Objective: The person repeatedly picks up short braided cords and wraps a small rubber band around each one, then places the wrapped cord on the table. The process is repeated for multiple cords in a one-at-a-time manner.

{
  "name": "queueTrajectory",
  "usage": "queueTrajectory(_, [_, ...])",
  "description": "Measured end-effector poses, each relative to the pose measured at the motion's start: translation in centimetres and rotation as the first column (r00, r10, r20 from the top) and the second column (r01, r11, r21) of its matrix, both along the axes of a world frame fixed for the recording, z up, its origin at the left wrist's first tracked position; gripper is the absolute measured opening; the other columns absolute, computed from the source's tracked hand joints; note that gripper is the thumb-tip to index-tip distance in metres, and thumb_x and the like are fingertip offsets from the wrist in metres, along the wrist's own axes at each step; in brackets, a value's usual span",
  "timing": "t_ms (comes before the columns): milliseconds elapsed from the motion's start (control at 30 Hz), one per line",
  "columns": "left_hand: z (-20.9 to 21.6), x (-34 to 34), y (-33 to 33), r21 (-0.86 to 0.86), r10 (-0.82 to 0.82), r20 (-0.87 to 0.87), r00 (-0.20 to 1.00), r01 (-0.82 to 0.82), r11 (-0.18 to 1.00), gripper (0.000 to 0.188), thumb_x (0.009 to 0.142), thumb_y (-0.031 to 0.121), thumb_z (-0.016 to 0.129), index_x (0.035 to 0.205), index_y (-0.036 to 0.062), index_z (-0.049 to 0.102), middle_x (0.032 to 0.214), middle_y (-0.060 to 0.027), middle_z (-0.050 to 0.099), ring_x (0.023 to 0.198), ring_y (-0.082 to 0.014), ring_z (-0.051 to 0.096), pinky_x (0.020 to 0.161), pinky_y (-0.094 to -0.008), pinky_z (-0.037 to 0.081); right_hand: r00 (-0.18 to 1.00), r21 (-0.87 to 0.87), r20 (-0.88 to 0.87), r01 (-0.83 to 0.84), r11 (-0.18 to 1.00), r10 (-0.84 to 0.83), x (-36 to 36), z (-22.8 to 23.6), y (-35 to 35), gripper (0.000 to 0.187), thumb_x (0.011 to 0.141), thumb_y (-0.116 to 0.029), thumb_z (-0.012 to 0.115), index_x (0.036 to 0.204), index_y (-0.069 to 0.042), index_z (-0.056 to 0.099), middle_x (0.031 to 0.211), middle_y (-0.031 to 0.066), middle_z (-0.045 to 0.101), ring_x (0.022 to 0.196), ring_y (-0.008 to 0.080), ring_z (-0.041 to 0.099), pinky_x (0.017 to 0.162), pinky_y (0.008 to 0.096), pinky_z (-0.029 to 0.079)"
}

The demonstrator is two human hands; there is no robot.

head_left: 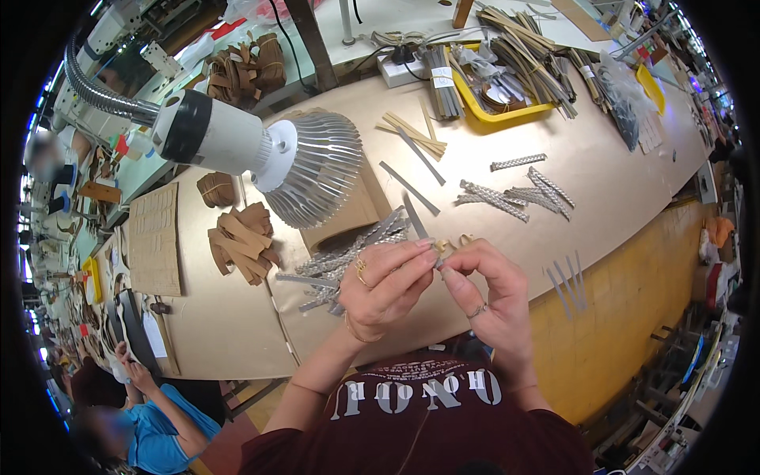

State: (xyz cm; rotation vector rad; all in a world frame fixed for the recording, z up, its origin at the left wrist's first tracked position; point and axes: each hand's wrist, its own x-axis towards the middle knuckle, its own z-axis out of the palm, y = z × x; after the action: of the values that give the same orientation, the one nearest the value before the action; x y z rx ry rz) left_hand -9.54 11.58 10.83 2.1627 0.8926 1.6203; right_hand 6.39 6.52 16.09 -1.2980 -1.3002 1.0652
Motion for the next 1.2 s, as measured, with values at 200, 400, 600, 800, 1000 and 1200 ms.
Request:
queueTrajectory(200, [0.3,-0.2,0.1,0.097,-0.003,-0.148,0.989,0.018,0.995,0.041,0.069,-0.004,0.079,0.108,0.0047,0.071,0.108,-0.0087,0.070,0.087,-0.0222,0.070,0.071,-0.0314,0.057,0.997,0.114,0.066,0.037,0.993,-0.044,-0.1,0.0,0.4,0.007,0.090,0.000,0.067,0.096,0.003,0.067,0.086,0.0088,0.063,0.076,0.0159,0.060,0.070,0.0271,0.048])
queueTrajectory(400, [0.2,0.1,0.5,0.125,0.025,-0.181,0.983,-0.002,0.992,0.037,0.071,-0.003,0.079,0.106,0.0034,0.071,0.107,-0.0087,0.070,0.085,-0.0214,0.070,0.070,-0.0310,0.056,0.989,0.144,0.122,0.060,0.988,-0.078,0.0,-0.3,0.9,0.006,0.090,-0.001,0.067,0.095,0.003,0.066,0.086,0.0101,0.063,0.076,0.0182,0.061,0.070,0.0277,0.048])
queueTrajectory(600, [0.4,0.3,0.8,0.083,-0.009,-0.170,0.985,0.024,0.996,0.035,0.071,-0.003,0.077,0.105,0.0022,0.072,0.103,-0.0089,0.071,0.083,-0.0209,0.070,0.069,-0.0307,0.057,0.990,0.104,0.121,0.057,0.993,-0.070,0.1,-0.4,0.9,0.003,0.090,0.003,0.063,0.093,0.004,0.064,0.083,0.0075,0.060,0.076,0.0141,0.055,0.072,0.0262,0.044])
queueTrajectory(800, [0.7,0.5,0.7,-0.006,-0.060,-0.122,0.991,0.060,0.998,0.032,0.070,-0.003,0.075,0.102,0.0014,0.072,0.100,-0.0103,0.072,0.080,-0.0226,0.070,0.067,-0.0309,0.057,0.981,0.125,0.177,0.052,0.991,-0.074,0.4,-0.8,1.0,0.003,0.089,0.003,0.063,0.091,0.004,0.064,0.082,0.0071,0.060,0.075,0.0138,0.054,0.071,0.0261,0.044])
queueTrajectory(1000, [0.7,0.1,1.1,-0.056,-0.112,-0.099,0.989,0.107,0.993,0.031,0.073,0.001,0.076,0.104,0.0022,0.072,0.101,-0.0096,0.072,0.078,-0.0218,0.071,0.066,-0.0291,0.058,0.977,0.125,0.190,0.077,0.989,-0.100,0.2,-1.2,1.1,0.007,0.085,-0.003,0.069,0.092,-0.003,0.068,0.081,0.0053,0.064,0.069,0.0172,0.058,0.073,0.0308,0.040])
queueTrajectory(1200, [0.6,0.1,1.0,-0.181,-0.138,-0.013,0.990,0.134,0.974,0.027,0.076,-0.001,0.074,0.103,0.0012,0.072,0.094,-0.0106,0.072,0.077,-0.0205,0.071,0.067,-0.0271,0.057,0.975,0.126,0.206,0.061,0.990,-0.086,0.1,-1.1,1.2,0.006,0.085,-0.004,0.069,0.091,-0.004,0.067,0.084,0.0053,0.064,0.070,0.0177,0.058,0.074,0.0309,0.039])
